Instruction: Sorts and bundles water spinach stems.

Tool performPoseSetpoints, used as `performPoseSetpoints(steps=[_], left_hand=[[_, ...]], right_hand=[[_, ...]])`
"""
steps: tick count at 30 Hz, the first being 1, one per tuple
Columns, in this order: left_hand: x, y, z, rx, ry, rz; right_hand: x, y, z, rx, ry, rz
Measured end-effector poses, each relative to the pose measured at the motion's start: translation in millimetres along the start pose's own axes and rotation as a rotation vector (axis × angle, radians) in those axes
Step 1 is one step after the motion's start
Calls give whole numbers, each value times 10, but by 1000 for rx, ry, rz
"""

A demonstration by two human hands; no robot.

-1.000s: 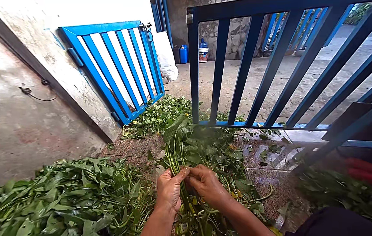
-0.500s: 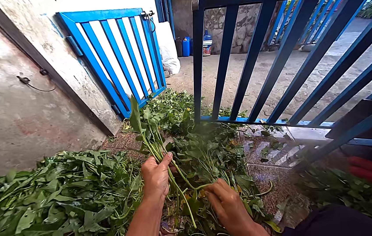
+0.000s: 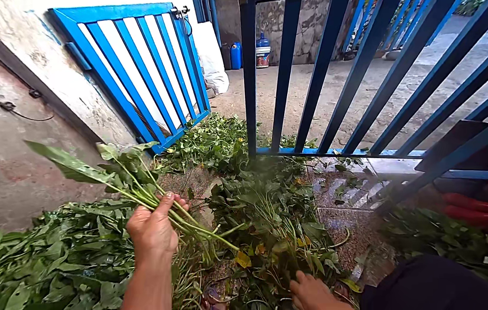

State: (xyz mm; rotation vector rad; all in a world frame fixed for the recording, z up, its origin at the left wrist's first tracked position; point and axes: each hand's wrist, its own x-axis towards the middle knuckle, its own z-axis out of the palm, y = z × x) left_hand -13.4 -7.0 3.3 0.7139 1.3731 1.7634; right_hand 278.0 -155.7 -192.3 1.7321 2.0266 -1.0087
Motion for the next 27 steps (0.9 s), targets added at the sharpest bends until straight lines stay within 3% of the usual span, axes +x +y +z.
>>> performPoseSetpoints(steps=[1,2,7,11,15,20,27], left_hand=[[10,4,-12,-11,17,-13],[15,2,-16,-15,37,-26],[-9,-64,49,-87,105,-68],[-6,-99,80,-114,92,-162],[-21,-113,86,-104,18,-254],[-85,-114,162,-74,-39,-289],[-140,-152,210,-26,-99,-327]], right_hand=[[30,60,-3,-7,-180,51],[71,87,-13,-2,-238,77],[523,37,-444,248,221,209],[1053,221,-492,371,231,527],[1243,398,-208,333,200,429],[1188,282,-121,394,431,411],[1371,242,-110,342,262,327]])
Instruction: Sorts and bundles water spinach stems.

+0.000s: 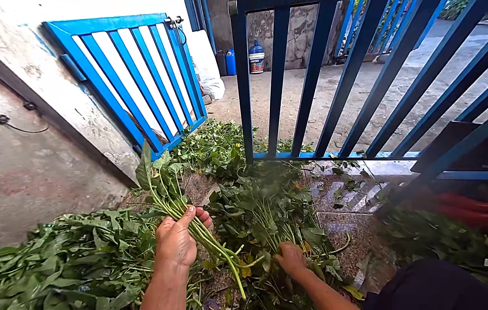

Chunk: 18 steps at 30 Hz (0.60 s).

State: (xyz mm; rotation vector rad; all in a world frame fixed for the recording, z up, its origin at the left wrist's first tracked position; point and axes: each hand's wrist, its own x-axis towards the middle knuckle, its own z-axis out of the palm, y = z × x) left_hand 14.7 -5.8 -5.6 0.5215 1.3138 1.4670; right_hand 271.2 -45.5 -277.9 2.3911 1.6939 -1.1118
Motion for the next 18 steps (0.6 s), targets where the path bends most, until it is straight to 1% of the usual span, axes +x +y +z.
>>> performPoseSetpoints(steps=[4,6,7,10,11,12,14,15,16,18], left_hand=[[-15,-13,1,0,-7,-17],[-21,-4,-5,-3,-7,-26],[-25,7,-4,-5,-5,-27],[-40,20,-5,4,-7,-31],[-47,20,4,6,-12,-36],[-57,18,14,12,-21,-41],[-81,-4,36,17,-40,-45],[-87,-16,51,19,-50,-47],[-87,-18,68,24,-61,-48],[-105,-33,75,39,-67,-48]], right_hand=[[-1,-70,-55,-18,0,108],[-55,-119,-135,98,67,58],[-126,-161,-192,178,151,0],[-423,-250,-270,468,513,-274],[-496,-267,-289,537,582,-330],[-534,-264,-312,590,574,-344],[-524,-217,-389,717,398,-289],[-540,-225,-439,785,373,-280],[-600,-282,-504,856,413,-315],[-816,-456,-650,1014,558,-458]])
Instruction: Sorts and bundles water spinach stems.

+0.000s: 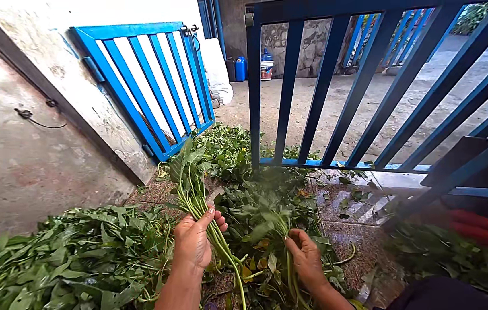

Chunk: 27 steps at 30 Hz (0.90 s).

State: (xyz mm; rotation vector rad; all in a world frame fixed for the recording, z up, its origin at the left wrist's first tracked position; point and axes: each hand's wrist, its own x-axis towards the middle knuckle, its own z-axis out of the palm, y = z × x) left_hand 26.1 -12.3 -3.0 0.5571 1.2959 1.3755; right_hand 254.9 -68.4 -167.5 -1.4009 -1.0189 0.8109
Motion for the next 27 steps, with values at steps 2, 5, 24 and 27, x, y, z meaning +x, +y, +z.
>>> performPoseSetpoints(steps=[2,5,24,27], left_hand=[[-7,-30,-1,4,-4,-6],[6,-46,29,0,-4,-14],[-31,-56,-1,-3,-3,-14],[-12,-43,-20,4,-5,-10]], right_hand=[[-17,-178,3,70,32,-108],[198,95,-139,-334,-161,116],[-170,840,-291,-901,8,373],[-431,985,-323,-828,128,-85]])
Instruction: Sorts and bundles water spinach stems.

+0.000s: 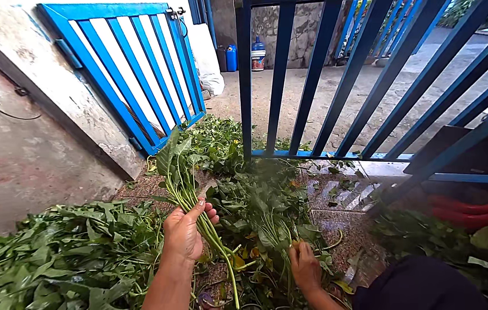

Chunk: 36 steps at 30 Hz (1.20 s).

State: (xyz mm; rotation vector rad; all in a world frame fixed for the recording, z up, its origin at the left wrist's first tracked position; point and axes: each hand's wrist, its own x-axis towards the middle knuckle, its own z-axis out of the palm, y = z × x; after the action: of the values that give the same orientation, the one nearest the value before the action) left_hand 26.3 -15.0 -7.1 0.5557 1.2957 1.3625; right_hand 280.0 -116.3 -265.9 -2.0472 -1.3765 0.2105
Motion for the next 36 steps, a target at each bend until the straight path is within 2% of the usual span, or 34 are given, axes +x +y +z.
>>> performPoseSetpoints(steps=[2,3,5,6,9,12,15,18,21,24,26,29,32,36], left_hand=[[15,2,2,-3,-1,5],[16,5,1,-6,1,6],[5,10,3,-14,-1,12],[0,7,7,-19,-5,12],[-12,-3,8,-12,-5,8],[-2,-10,7,-2,-7,4],[-2,-5,-2,-3,3,10],[-7,29,5,-9,6,11],[-21,34,5,-33,14,3],[-7,23,25,-39,12,7],[-1,16,34,-29,10,12],[2,16,47,-15,10,1],[-4,15,65,-5,6,0],[-8,13,60,-9,3,2]], right_hand=[[-207,73,27,-56,-1,-214],[-309,91,47,-81,-83,-236],[-395,46,48,-126,-393,-86],[-373,36,77,-141,-467,-17],[-157,-37,165,-196,-464,195],[166,-32,191,-287,-576,439],[335,28,198,-299,-631,540],[347,-83,56,-74,-528,425],[333,-316,-164,369,-320,329],[462,-603,-384,819,-216,381],[556,-768,-537,984,-190,402],[638,-735,-521,1077,-209,427],[713,-571,-381,1032,-348,727],[659,-567,-290,999,-232,727]])
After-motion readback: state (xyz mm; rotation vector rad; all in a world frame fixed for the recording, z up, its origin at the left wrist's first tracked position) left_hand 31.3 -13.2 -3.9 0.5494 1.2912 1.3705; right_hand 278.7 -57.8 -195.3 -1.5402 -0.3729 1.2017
